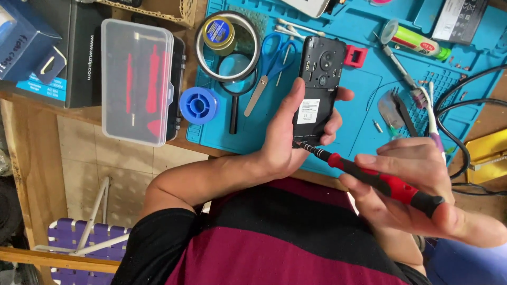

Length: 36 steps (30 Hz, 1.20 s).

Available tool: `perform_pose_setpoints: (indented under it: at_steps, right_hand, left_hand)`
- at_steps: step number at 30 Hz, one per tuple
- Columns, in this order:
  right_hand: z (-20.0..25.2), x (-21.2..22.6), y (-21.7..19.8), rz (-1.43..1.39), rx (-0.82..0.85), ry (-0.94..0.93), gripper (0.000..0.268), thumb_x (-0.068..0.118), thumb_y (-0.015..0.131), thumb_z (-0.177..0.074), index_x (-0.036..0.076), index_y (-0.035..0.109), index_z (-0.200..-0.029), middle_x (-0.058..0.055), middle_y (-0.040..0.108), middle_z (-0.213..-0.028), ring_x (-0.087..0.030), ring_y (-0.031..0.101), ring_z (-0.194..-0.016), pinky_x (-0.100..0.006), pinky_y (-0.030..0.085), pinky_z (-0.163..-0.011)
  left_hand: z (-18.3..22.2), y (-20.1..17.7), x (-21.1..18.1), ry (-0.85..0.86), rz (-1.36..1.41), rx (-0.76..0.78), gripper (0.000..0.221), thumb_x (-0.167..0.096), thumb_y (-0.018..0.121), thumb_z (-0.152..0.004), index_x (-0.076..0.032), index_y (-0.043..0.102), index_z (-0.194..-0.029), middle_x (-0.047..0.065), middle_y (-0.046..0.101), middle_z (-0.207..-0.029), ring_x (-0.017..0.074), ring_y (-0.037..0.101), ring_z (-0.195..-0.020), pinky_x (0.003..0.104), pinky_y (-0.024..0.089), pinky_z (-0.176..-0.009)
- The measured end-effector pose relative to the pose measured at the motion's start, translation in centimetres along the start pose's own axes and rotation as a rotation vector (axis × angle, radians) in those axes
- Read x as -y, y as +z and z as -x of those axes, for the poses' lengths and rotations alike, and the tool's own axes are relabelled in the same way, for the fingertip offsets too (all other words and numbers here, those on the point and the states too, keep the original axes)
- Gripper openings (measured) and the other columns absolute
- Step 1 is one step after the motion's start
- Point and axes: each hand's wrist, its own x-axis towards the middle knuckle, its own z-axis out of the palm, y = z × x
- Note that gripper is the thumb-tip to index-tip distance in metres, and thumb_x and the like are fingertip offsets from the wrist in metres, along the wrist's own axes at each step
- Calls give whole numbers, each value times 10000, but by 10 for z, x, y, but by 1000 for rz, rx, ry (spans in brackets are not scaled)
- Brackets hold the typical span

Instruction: Securing the motherboard and internal components of a mobile phone using a precision screwdriver.

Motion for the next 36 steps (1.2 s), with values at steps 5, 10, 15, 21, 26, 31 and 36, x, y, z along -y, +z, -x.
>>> perform_pose_setpoints:
  at_steps: [5,10,15,21,26,31,36]
  right_hand:
    - [6,0,2,40,-39,43,381,400,902,-886,114,785,-1108,-38,664,-610,-172,575,-459,-311,393,-558]
    - [4,5,10,44,-79,-20,365,364,897,-934,90,725,-1104,-31,642,-653,-224,562,-477,-375,402,-586]
    - [13,9,8,-8,-63,-87,283,181,714,-1117,67,707,-1376,-151,824,-1351,-318,874,-1197,-434,677,-1112]
    - [12,4,30,-125,-271,-126,509,87,866,-1068,300,573,-1426,-125,829,-1125,-256,781,-678,-385,634,-664]
    - [14,-17,-2,50,-40,-127,922,44,892,-950,308,413,-1692,-159,716,-1286,-204,748,-985,-328,577,-915]
    - [-20,35,28,72,-334,-324,896,18,820,-974,311,191,-1540,-269,776,-1077,-405,832,-867,-497,688,-819]
    - [20,10,29,-114,-221,-57,250,247,697,-1100,82,786,-1265,-116,870,-1241,-288,916,-963,-368,730,-875]
  left_hand:
    - [1,2,0,11,-36,-14,607,-564,487,-1323,-33,611,-1586,162,750,-1450,172,565,-818,300,448,-668]
    - [2,6,-4,-13,-49,-26,616,-580,490,-1307,-28,632,-1541,162,751,-1439,167,566,-795,297,448,-661]
    - [0,2,-2,-49,-46,-26,663,-599,504,-1277,14,669,-1469,147,768,-1269,158,570,-772,287,446,-644]
    - [0,3,0,-18,-33,-44,600,-565,482,-1299,-29,628,-1525,166,745,-1419,164,609,-826,289,478,-671]
    - [0,4,0,-8,-30,-60,606,-572,493,-1282,-41,604,-1553,181,747,-1410,169,596,-818,295,460,-651]
    - [2,20,-13,-119,-139,-65,777,-664,466,-1196,50,685,-1412,97,651,-844,164,554,-675,282,428,-651]
    - [3,20,-12,-110,-85,-54,716,-636,474,-1202,25,657,-1407,118,640,-849,177,554,-662,300,412,-634]
